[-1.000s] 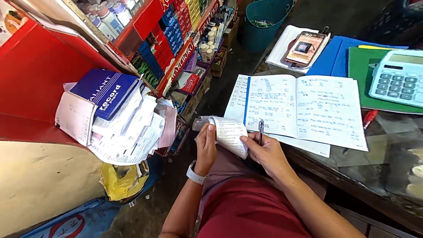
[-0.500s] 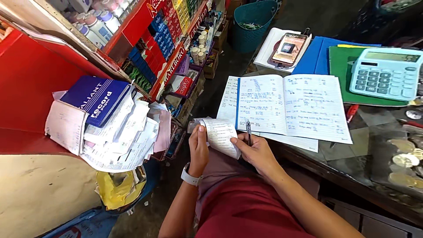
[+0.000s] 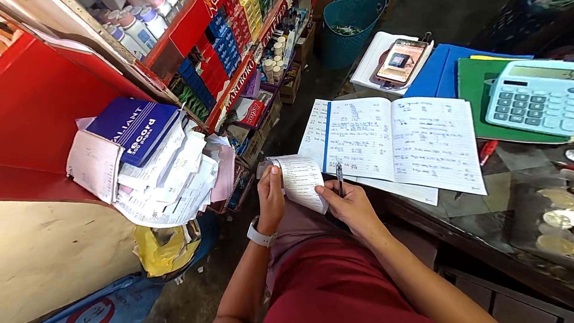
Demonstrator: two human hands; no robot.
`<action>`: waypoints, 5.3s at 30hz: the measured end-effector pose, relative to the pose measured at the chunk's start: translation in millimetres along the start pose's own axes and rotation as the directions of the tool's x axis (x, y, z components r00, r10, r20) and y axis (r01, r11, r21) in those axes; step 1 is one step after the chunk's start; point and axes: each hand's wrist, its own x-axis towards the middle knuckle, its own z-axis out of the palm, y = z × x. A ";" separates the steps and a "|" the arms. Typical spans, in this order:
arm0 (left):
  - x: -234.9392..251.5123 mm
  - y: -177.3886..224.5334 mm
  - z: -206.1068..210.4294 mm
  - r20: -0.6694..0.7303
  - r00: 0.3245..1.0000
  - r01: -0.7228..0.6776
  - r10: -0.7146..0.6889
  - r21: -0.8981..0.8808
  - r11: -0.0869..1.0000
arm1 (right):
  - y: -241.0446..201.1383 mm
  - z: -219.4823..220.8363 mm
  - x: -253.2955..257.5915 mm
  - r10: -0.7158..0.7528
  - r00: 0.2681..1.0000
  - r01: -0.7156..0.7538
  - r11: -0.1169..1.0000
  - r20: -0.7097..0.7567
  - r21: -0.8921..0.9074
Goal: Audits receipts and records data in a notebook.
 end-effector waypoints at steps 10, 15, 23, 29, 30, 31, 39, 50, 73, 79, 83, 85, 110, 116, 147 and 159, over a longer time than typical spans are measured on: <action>-0.1 0.4 -1.9 0.005 1.000 0.008 -0.009 0.039 0.999 | -2.8 0.7 -2.6 0.027 1.000 -0.027 0.998 -0.003 0.056; -0.4 -0.5 -1.8 0.004 1.000 0.016 -0.016 0.030 0.999 | -2.9 0.4 -2.9 0.033 0.999 -0.032 0.998 -0.008 0.060; -0.9 -2.5 -1.1 0.004 1.000 0.004 -0.004 0.002 1.000 | -1.6 0.1 -2.5 0.028 0.999 -0.026 0.997 -0.018 0.066; -3.2 -1.3 -2.1 0.099 0.994 -0.038 0.036 0.010 0.999 | -2.9 -0.3 -3.1 0.024 0.999 -0.021 0.996 -0.040 0.086; -4.3 -1.5 -1.8 0.121 0.992 -0.045 0.044 0.003 0.999 | -3.6 -0.3 -3.1 0.028 0.998 -0.023 0.995 -0.048 0.099; -5.6 -2.2 -1.2 0.132 0.990 -0.046 0.047 -0.007 0.999 | -4.2 -0.1 -2.9 0.031 0.998 -0.024 0.993 -0.055 0.116; -6.8 -2.4 -8.1 0.111 0.992 -0.065 0.061 0.032 0.997 | -6.6 -4.3 3.6 -0.120 0.990 0.111 0.986 -0.068 -0.123; 14.5 0.1 -44.3 -0.034 0.998 -0.051 0.053 0.051 0.997 | -38.2 -219.9 33.0 -0.049 0.728 -0.551 0.552 -0.684 -0.626; 13.3 0.1 -40.9 -0.028 0.999 -0.024 0.026 0.051 0.998 | -38.9 -231.2 21.1 -0.277 0.714 -0.081 0.879 -0.643 -0.469; 12.2 -2.1 -38.4 -0.041 0.999 -0.035 0.036 0.038 0.999 | -37.2 -236.0 17.0 -0.332 0.699 -0.024 0.874 -0.633 -0.485; 10.8 -2.5 -37.6 -0.037 0.999 -0.032 0.033 0.033 0.999 | -31.0 -237.8 16.2 -0.323 0.700 -0.026 0.879 -0.637 -0.476; 9.8 -2.4 -38.0 -0.036 0.999 -0.025 0.026 0.032 0.999 | -27.1 -240.1 16.4 -0.320 0.700 -0.029 0.881 -0.638 -0.473; 7.6 -3.6 -39.8 -0.037 0.999 -0.006 0.009 0.071 0.997 | -16.1 -248.2 17.9 -0.279 0.712 -0.084 0.878 -0.645 -0.471; 7.4 -3.2 -40.3 -0.033 0.999 -0.016 0.019 0.084 0.996 | -21.1 -238.7 19.2 -0.264 0.632 -0.170 0.870 -0.729 -0.462; 8.7 1.3 -45.5 -0.039 0.998 -0.038 0.041 0.078 0.996 | -45.6 -16.2 80.0 -0.082 0.981 -0.148 0.252 -0.174 -0.956; 10.1 -1.5 -37.6 -0.026 0.999 -0.024 0.026 0.067 0.997 | -19.3 -18.4 73.3 -0.054 0.988 -0.126 0.229 -0.142 -0.965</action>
